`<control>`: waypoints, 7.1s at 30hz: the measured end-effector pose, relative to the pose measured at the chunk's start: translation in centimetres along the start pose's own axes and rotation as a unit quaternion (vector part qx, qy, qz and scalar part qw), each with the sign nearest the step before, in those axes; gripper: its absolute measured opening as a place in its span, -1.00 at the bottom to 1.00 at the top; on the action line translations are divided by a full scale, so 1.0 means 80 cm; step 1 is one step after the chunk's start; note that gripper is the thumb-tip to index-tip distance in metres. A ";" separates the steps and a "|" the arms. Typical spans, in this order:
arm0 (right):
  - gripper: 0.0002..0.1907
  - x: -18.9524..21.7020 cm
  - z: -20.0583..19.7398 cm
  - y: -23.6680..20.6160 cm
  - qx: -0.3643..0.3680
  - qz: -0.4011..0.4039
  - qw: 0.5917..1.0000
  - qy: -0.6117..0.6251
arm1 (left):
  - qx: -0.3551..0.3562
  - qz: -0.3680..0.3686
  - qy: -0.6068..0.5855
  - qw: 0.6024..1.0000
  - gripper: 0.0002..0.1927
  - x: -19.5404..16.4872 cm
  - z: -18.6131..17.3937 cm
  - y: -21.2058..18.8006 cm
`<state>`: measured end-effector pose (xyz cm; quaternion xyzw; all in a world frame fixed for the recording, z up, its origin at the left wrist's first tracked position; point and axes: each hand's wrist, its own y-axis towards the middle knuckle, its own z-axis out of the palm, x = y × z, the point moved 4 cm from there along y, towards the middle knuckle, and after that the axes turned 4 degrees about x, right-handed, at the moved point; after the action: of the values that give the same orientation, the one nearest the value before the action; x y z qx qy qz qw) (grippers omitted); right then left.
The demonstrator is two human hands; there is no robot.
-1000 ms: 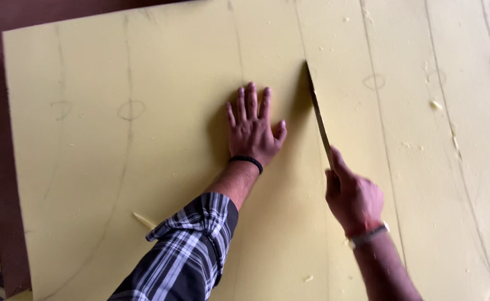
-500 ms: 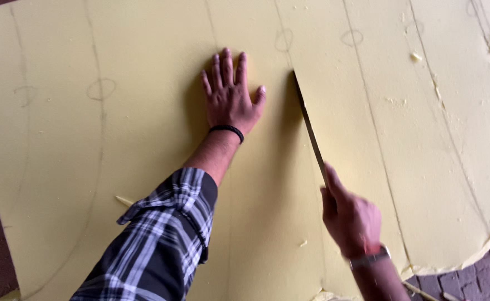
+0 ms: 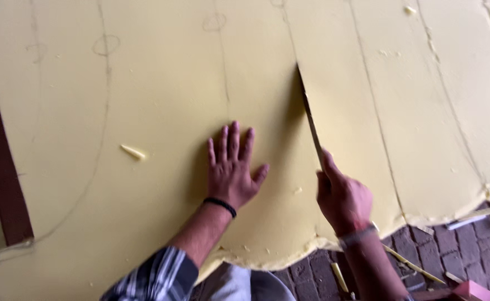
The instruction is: The person cuts a large yellow foam sheet along drawn curved lines using a long knife, steadying the foam with the other hand. They work around the scalloped edge and along interior guide lines, trimming off sections of foam that fall to the floor.
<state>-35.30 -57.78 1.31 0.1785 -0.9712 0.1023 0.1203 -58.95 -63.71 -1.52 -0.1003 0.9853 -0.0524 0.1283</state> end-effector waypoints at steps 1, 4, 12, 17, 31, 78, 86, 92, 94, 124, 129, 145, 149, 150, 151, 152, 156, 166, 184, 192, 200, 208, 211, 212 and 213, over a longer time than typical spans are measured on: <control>-0.47 -0.002 0.004 -0.006 0.006 -0.001 1.000 0.001 | -0.004 -0.012 0.000 1.000 -0.08 0.002 0.000 0.001; -0.47 -0.012 0.017 -0.032 0.006 0.007 1.000 0.018 | -0.017 -0.015 -0.010 1.000 -0.05 0.008 0.001 0.011; -0.49 -0.014 0.016 -0.084 -0.015 0.007 1.000 0.011 | -0.055 -0.007 -0.017 0.998 -0.04 0.009 0.001 0.014; -0.46 -0.030 0.021 -0.138 0.004 0.034 0.999 0.011 | -0.061 0.002 -0.017 0.998 -0.04 0.011 0.003 0.014; -0.48 -0.007 -0.001 -0.213 -0.014 0.025 1.000 -0.009 | -0.058 0.006 0.009 0.998 -0.07 0.012 0.006 0.008; -0.23 -0.034 0.027 -0.215 -0.158 -0.084 0.976 0.122 | -0.120 0.026 -0.006 0.992 -0.09 0.020 0.007 0.028; -0.24 0.034 -0.028 0.055 -0.031 -0.054 0.996 0.064 | -0.019 0.062 -0.043 0.997 -0.02 0.046 -0.024 0.069; -0.35 0.065 -0.065 0.205 -0.068 -0.093 0.993 0.031 | -0.078 0.010 -0.041 0.996 -0.05 0.088 -0.068 0.261; -0.38 0.067 -0.076 0.248 -0.065 -0.099 0.993 0.020 | -0.095 -0.022 -0.041 0.994 -0.04 0.087 -0.081 0.300; -0.43 0.146 -0.034 0.527 0.017 -0.084 0.996 0.000 | -0.074 -0.078 -0.067 0.992 -0.03 0.106 -0.084 0.312; -0.42 0.161 -0.041 0.537 0.026 -0.088 0.996 -0.022 | -0.075 -0.081 -0.069 0.991 -0.04 0.106 -0.086 0.312; -0.41 0.152 -0.037 0.497 0.066 -0.063 0.994 -0.055 | -0.074 -0.075 -0.059 0.993 -0.03 0.106 -0.081 0.312; -0.41 0.147 -0.036 0.480 0.073 -0.056 0.993 -0.069 | -0.069 -0.079 -0.042 0.994 -0.01 0.106 -0.073 0.311; -0.43 0.147 -0.038 0.477 0.059 -0.065 0.994 -0.065 | -0.067 -0.077 -0.039 0.994 -0.01 0.106 -0.072 0.311; -0.42 0.146 -0.037 0.475 0.055 -0.064 0.995 -0.054 | -0.066 -0.076 -0.036 0.994 -0.01 0.106 -0.071 0.312; -0.42 0.143 -0.037 0.470 0.052 -0.066 0.996 -0.043 | -0.073 -0.077 -0.035 0.994 -0.01 0.107 -0.070 0.312; -0.39 0.129 -0.030 0.445 0.056 -0.079 0.993 -0.063 | -0.090 -0.069 -0.042 0.993 -0.01 0.104 -0.070 0.311; -0.38 0.110 -0.038 0.370 0.076 -0.043 0.995 -0.057 | -0.078 -0.079 -0.035 0.993 -0.01 0.103 -0.066 0.315; -0.39 0.060 -0.008 0.244 0.022 -0.054 0.997 -0.043 | -0.084 -0.074 -0.040 0.993 0.00 0.092 -0.071 0.314; -0.40 0.047 -0.004 0.185 -0.008 -0.057 0.998 -0.018 | -0.072 -0.066 -0.018 0.995 -0.01 0.091 -0.067 0.314; -0.39 0.027 0.005 0.114 -0.008 -0.037 0.999 -0.009 | -0.045 -0.057 0.000 0.997 0.01 0.087 -0.063 0.314; -0.36 -0.001 0.021 0.037 0.057 0.012 0.998 0.009 | -0.014 -0.035 0.018 0.999 0.00 0.089 -0.048 0.319; -0.37 -0.003 0.027 0.021 0.024 0.003 1.000 0.000 | -0.060 -0.020 0.036 0.997 -0.08 0.080 -0.042 0.301; -0.37 -0.002 0.029 0.019 0.010 -0.011 1.000 0.001 | -0.051 -0.011 0.037 0.998 -0.08 0.075 -0.035 0.289; -0.38 0.001 0.028 0.015 -0.003 -0.026 1.000 0.004 | -0.042 -0.005 0.039 0.998 -0.08 0.066 -0.026 0.268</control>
<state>-36.25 -57.29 -1.02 0.2033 -0.9660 0.0972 0.1270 -68.45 -43.78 -3.57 -0.1083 0.9904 -0.0154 0.0850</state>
